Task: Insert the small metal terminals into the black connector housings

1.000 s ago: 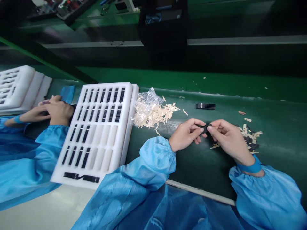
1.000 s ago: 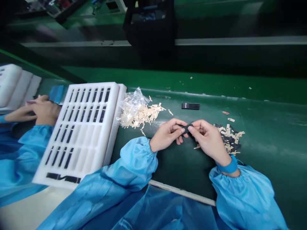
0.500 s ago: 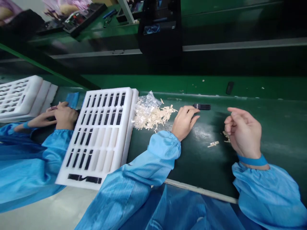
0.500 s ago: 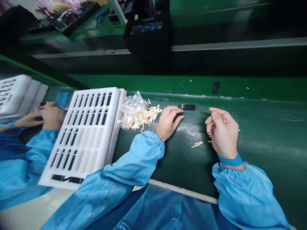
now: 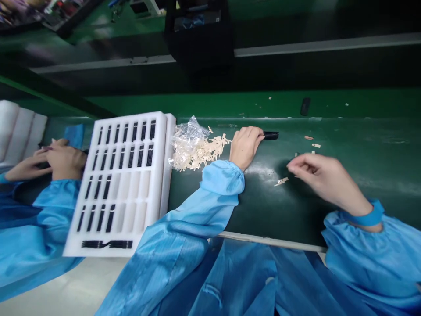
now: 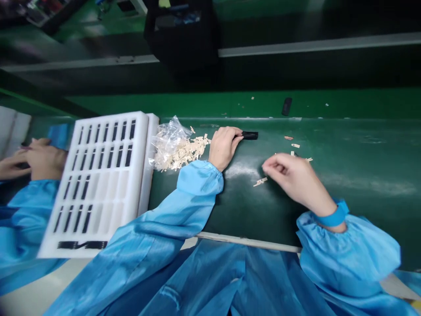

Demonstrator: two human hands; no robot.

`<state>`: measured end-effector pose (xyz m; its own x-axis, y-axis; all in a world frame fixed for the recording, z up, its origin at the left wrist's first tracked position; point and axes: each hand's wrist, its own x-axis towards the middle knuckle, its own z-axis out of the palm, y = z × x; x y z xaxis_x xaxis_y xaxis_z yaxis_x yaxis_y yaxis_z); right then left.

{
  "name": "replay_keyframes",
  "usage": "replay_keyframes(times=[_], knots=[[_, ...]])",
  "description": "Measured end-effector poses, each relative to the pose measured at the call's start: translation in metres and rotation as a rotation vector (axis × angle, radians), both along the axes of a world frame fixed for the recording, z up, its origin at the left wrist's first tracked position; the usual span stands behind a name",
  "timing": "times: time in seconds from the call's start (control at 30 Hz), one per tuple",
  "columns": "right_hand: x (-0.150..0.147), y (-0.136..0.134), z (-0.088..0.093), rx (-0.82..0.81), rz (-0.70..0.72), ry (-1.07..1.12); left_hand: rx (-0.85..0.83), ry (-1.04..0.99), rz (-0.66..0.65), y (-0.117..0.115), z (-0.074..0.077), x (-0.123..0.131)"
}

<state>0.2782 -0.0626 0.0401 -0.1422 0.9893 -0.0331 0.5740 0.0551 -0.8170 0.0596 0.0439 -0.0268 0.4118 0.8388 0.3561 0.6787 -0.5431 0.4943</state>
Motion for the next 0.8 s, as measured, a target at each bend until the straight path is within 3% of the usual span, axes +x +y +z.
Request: replay_keyframes(times=[0.07,0.17,0.27,0.33,0.43,0.53,0.67,0.8], knots=[[0.0,-0.013,-0.007,0.069,0.178,-0.218,0.0,-0.042,0.006,0.0,0.0,0.0],[-0.003,-0.025,-0.02,0.15,0.27,-0.493,0.021,-0.161,-0.031,-0.001,0.002,-0.001],[-0.006,-0.027,-0.027,0.135,0.315,-0.59,-0.006,-0.312,-0.072,-0.011,0.003,-0.003],[-0.007,-0.026,-0.027,0.109,0.338,-0.578,-0.109,-0.433,-0.076,-0.025,0.003,-0.005],[-0.007,-0.024,-0.022,0.067,0.313,-0.48,-0.404,-0.639,-0.067,-0.05,0.001,-0.008],[-0.008,-0.017,-0.016,0.025,0.139,-0.279,-0.651,-0.743,-0.078,-0.064,-0.002,-0.01],[-0.024,0.009,-0.015,-0.031,-0.089,0.118,-0.812,-0.809,-0.011,-0.059,-0.002,-0.012],[-0.044,0.031,-0.026,-0.102,-0.037,0.38,-0.93,-0.887,0.047,-0.049,0.005,-0.016]])
